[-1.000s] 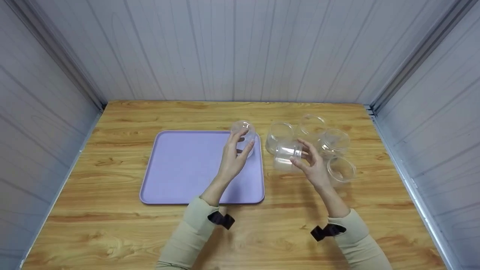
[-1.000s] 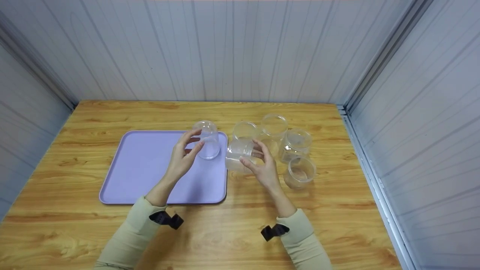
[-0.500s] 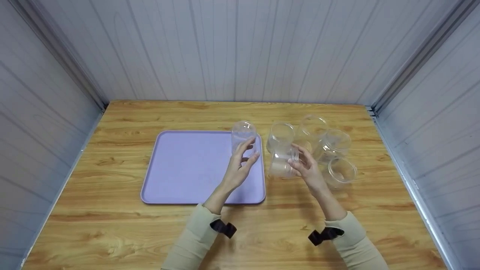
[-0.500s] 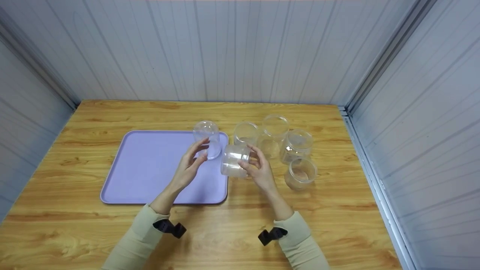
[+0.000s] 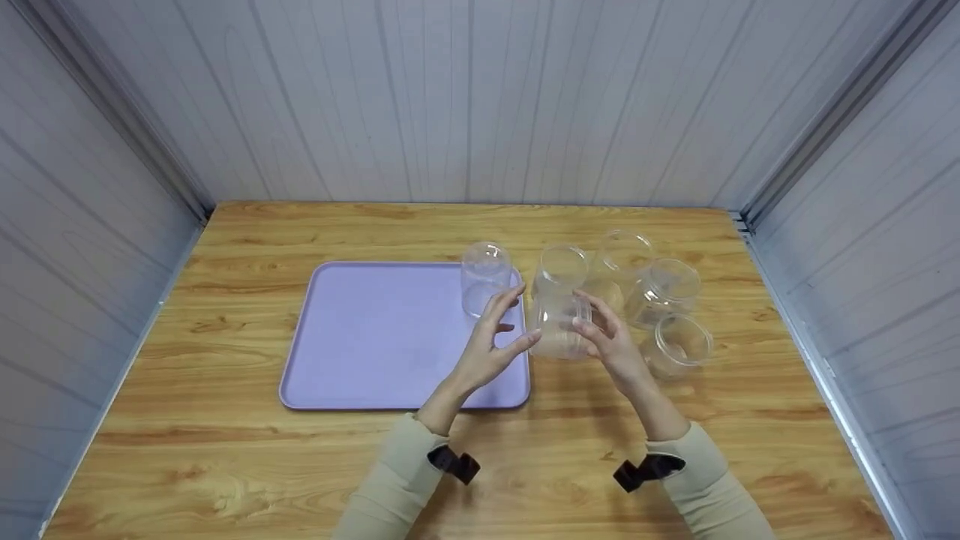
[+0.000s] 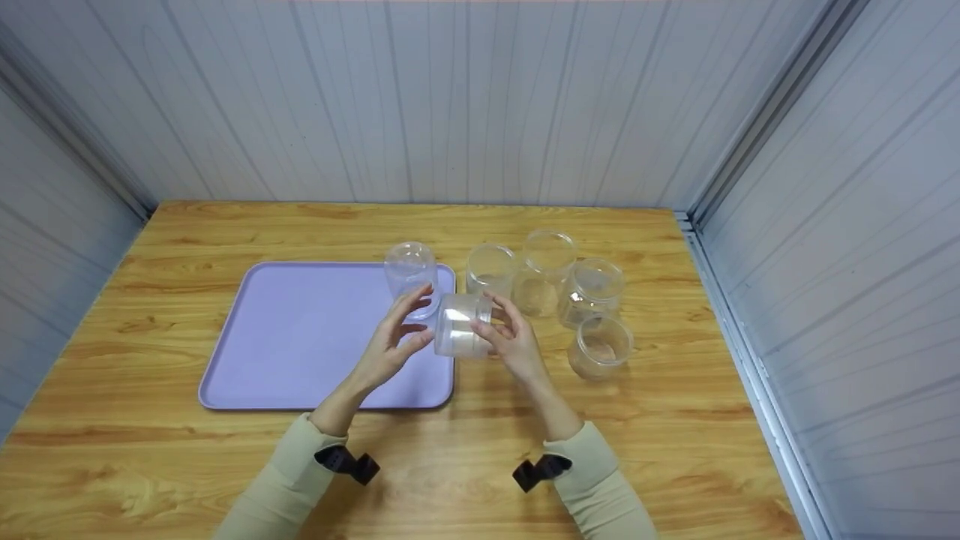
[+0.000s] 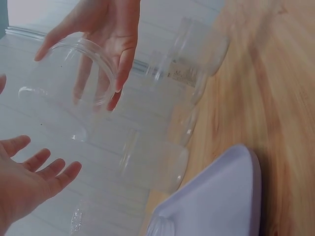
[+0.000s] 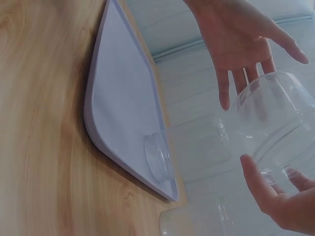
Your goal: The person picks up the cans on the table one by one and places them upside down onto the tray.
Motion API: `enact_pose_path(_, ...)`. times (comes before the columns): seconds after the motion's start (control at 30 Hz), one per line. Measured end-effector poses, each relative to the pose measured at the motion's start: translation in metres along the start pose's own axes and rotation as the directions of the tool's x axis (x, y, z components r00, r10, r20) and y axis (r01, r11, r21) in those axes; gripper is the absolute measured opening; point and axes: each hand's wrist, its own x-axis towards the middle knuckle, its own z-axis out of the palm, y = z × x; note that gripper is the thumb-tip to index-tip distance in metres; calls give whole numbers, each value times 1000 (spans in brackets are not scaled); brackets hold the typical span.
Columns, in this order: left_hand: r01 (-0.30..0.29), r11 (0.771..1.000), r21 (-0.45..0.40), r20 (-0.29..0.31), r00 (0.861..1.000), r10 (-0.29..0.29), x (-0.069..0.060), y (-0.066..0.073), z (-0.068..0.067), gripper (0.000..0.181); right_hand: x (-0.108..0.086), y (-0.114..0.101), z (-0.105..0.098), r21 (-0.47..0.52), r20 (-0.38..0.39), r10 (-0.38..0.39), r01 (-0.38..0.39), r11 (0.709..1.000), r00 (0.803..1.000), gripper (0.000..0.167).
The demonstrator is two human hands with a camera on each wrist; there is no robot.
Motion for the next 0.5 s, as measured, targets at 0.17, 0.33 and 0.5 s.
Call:
enact_pose_path(0.17,3,1000,17,27,1000,-4,-1,2,2,67,1,0,2,-3,19,15,-15,1000,1000,47)
enact_pose_path(0.33,2,1000,13,41,999,-3,-2,0,4,72,1,1,5,-4,49,22,-22,1000,999,47)
enact_pose_path(0.5,-4,1000,8,34,999,4,-3,-3,6,74,2,3,6,11,76,16,-17,1000,997,47)
